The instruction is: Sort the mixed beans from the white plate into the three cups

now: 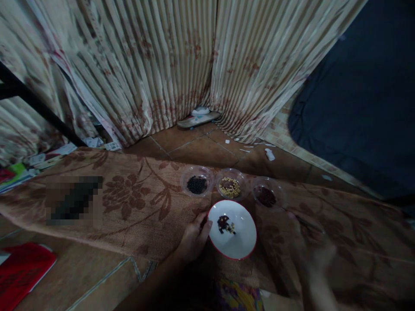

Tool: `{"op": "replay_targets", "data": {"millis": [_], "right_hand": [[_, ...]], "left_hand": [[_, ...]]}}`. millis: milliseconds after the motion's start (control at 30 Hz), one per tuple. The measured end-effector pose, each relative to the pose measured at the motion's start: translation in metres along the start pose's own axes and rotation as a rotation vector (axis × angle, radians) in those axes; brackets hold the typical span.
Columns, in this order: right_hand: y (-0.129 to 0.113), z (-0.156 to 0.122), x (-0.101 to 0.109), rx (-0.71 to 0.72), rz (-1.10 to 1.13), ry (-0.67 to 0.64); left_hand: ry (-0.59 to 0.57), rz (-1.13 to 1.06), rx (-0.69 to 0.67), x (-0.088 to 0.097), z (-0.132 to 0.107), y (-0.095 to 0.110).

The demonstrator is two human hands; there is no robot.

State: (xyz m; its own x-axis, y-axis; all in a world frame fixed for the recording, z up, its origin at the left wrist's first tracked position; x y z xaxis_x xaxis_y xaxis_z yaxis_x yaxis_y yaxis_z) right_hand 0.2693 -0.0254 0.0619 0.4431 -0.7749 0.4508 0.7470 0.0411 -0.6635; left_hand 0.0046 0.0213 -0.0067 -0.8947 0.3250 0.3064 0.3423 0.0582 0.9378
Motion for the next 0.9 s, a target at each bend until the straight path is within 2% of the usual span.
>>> {"op": "replay_targets", "data": {"millis": [67, 133, 233, 300, 900], "right_hand": [[-0.008, -0.019, -0.007, -0.082, 0.066, -0.073], [-0.016, -0.036, -0.014, -0.135, 0.121, -0.209], [-0.023, -0.054, -0.024, -0.096, 0.152, -0.430], [-0.024, -0.059, -0.028, -0.040, 0.130, -0.486], [-0.018, -0.062, -0.043, 0.217, -0.003, -0.445]], "left_hand": [[-0.001, 0.005, 0.009, 0.000, 0.000, 0.000], [-0.003, 0.005, 0.015, 0.000, 0.000, 0.000], [0.000, 0.004, 0.013, -0.001, 0.000, 0.000], [0.005, 0.009, 0.010, -0.001, 0.000, 0.000], [0.005, 0.002, 0.009, -0.002, 0.000, -0.003]]}}
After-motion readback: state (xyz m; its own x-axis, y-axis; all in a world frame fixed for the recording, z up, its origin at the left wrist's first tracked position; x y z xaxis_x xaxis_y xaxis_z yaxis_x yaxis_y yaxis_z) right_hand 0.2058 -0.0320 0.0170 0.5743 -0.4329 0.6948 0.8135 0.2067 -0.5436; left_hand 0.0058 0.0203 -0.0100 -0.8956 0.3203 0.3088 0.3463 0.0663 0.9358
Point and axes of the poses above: each hand's wrist, its own z-axis towards the middle knuckle, its own x-axis out of the back of the hand, y = z × x, the point moved 2 cm from there along z, towards the middle knuckle, and after that the axes turned 4 degrees about x, right-handed, at the moved point
